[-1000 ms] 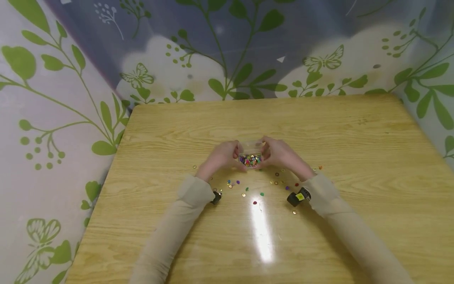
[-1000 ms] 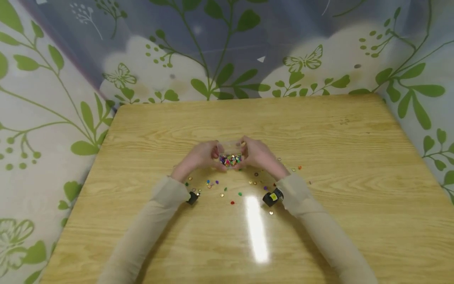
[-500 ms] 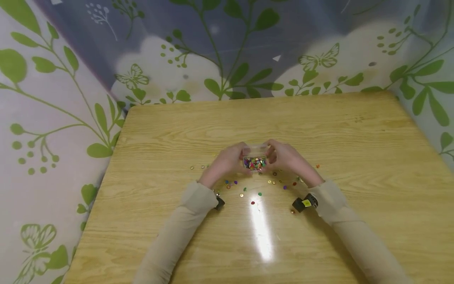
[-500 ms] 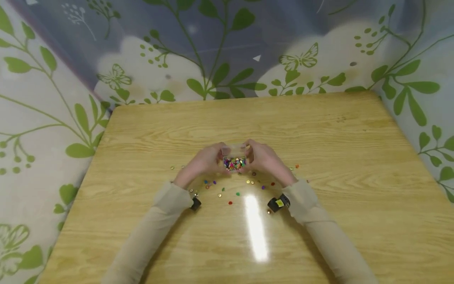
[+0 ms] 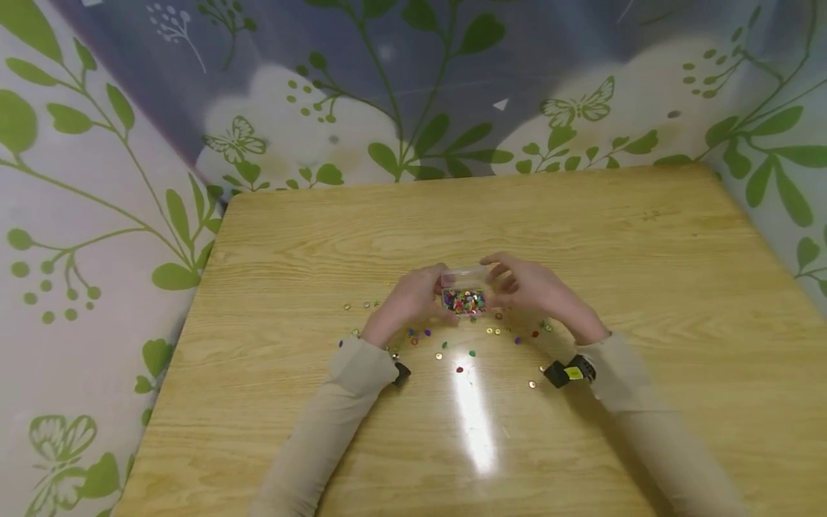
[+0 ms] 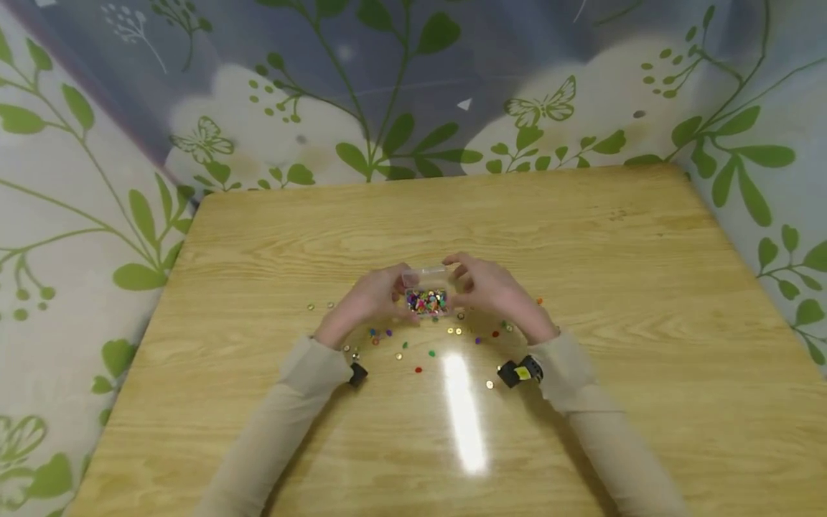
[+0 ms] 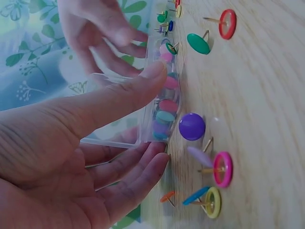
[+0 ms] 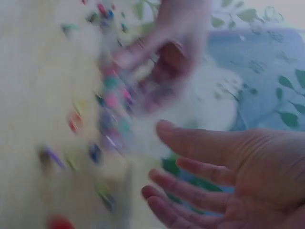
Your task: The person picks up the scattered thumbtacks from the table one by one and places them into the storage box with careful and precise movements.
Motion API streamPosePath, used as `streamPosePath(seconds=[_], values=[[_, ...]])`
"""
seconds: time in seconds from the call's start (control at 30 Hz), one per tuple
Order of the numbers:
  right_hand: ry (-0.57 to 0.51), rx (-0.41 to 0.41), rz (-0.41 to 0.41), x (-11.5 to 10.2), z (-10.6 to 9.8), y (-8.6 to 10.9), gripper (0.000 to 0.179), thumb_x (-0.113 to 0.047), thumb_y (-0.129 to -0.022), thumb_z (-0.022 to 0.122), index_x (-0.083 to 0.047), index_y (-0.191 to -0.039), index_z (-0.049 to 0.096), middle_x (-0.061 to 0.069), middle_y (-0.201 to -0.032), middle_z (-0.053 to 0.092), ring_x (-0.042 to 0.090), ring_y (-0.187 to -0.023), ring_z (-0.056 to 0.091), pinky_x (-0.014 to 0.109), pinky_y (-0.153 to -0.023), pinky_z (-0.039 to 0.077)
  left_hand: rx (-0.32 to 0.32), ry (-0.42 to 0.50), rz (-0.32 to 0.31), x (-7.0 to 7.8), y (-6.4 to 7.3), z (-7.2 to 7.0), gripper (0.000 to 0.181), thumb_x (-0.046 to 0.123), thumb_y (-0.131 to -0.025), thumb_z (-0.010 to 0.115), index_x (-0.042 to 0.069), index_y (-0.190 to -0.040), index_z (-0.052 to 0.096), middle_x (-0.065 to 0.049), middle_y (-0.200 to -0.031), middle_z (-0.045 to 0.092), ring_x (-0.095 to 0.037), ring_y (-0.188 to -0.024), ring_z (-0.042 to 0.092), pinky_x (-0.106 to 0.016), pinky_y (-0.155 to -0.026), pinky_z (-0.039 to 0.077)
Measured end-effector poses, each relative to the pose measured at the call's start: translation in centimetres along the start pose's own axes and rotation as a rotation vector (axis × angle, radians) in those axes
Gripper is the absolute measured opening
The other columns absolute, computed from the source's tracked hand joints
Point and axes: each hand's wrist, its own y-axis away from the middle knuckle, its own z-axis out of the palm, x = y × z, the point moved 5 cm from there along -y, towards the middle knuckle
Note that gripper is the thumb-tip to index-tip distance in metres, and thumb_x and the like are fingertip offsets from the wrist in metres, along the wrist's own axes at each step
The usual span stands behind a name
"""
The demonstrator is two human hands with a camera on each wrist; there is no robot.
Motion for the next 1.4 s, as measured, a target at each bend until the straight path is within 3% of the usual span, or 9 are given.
streamPosePath(seconds=[0.23, 0.33, 0.5, 0.87, 1.07, 1.23, 1.4], values=[[0.113, 0.17, -0.088, 1.0, -5.5, 2.7, 0.035, -0.013, -0.099, 0.066, -0.005, -0.133, 0.061, 0.017, -0.121, 0.068, 0.034, -0.108, 0.064, 0.051, -0.093, 0.052, 0.001, 0.016, -0.023, -0.2, 0.4, -0.2, 0.069, 0.028, -0.075, 0.09, 0.01, -0.133, 0.058, -0.008, -0.125, 0.064, -0.025, -0.116, 0.059, -0.04, -0.1, 0.05], [0.219, 0.18, -0.082, 1.8, -6.5, 3.9, 0.024, -0.01, -0.098, 0.068, -0.003, -0.121, 0.068, 0.012, -0.108, 0.072, 0.029, -0.099, 0.067, 0.049, -0.088, 0.054, 0.003, 0.022, -0.027, -0.4, 0.6, -0.3, 0.068, 0.028, -0.075, 0.09, 0.01, -0.132, 0.058, -0.009, -0.126, 0.064, -0.026, -0.117, 0.059, -0.041, -0.101, 0.049], [0.37, 0.103, -0.037, 3.7, -6.0, 4.9, 0.017, -0.003, -0.09, 0.074, -0.002, -0.107, 0.072, 0.009, -0.094, 0.073, 0.029, -0.088, 0.069, 0.05, -0.08, 0.055, 0.004, 0.023, -0.027, -0.5, 0.7, -0.2, 0.067, 0.028, -0.076, 0.09, 0.011, -0.132, 0.058, -0.008, -0.125, 0.064, -0.025, -0.116, 0.059, -0.04, -0.1, 0.05], [0.33, 0.061, 0.05, 7.2, -5.1, 5.1, 0.009, -0.003, -0.086, 0.078, -0.005, -0.094, 0.074, 0.01, -0.092, 0.075, 0.032, -0.089, 0.071, 0.056, -0.087, 0.052, 0.004, 0.019, -0.018, -0.3, 0.4, 0.1, 0.065, 0.028, -0.076, 0.09, 0.009, -0.129, 0.058, -0.01, -0.121, 0.065, -0.026, -0.111, 0.06, -0.04, -0.095, 0.052], [0.316, 0.087, 0.078, 7.9, -5.4, 5.1, 0.006, -0.008, -0.086, 0.079, -0.012, -0.083, 0.075, 0.005, -0.087, 0.076, 0.033, -0.091, 0.069, 0.057, -0.087, 0.049, 0.002, 0.014, -0.014, -0.2, 0.3, 0.1, 0.065, 0.028, -0.077, 0.09, 0.01, -0.13, 0.057, -0.009, -0.123, 0.064, -0.025, -0.112, 0.06, -0.039, -0.096, 0.052], [0.301, 0.11, 0.088, 7.9, -5.3, 5.2, 0.003, -0.011, -0.09, 0.076, -0.01, -0.088, 0.076, 0.009, -0.091, 0.077, 0.036, -0.093, 0.07, 0.059, -0.089, 0.049, -0.003, 0.016, -0.017, -0.1, 0.2, 0.1, 0.065, 0.028, -0.077, 0.09, 0.01, -0.13, 0.057, -0.008, -0.121, 0.064, -0.025, -0.111, 0.06, -0.039, -0.095, 0.052], [0.301, 0.17, 0.058, 6.4, -5.0, 5.1, 0.005, -0.016, -0.091, 0.077, -0.011, -0.092, 0.078, 0.006, -0.09, 0.077, 0.026, -0.082, 0.071, 0.051, -0.081, 0.053, -0.01, 0.02, -0.018, 0.0, 0.2, 0.2, 0.065, 0.028, -0.077, 0.09, 0.01, -0.13, 0.057, -0.008, -0.121, 0.064, -0.025, -0.112, 0.06, -0.039, -0.096, 0.051]])
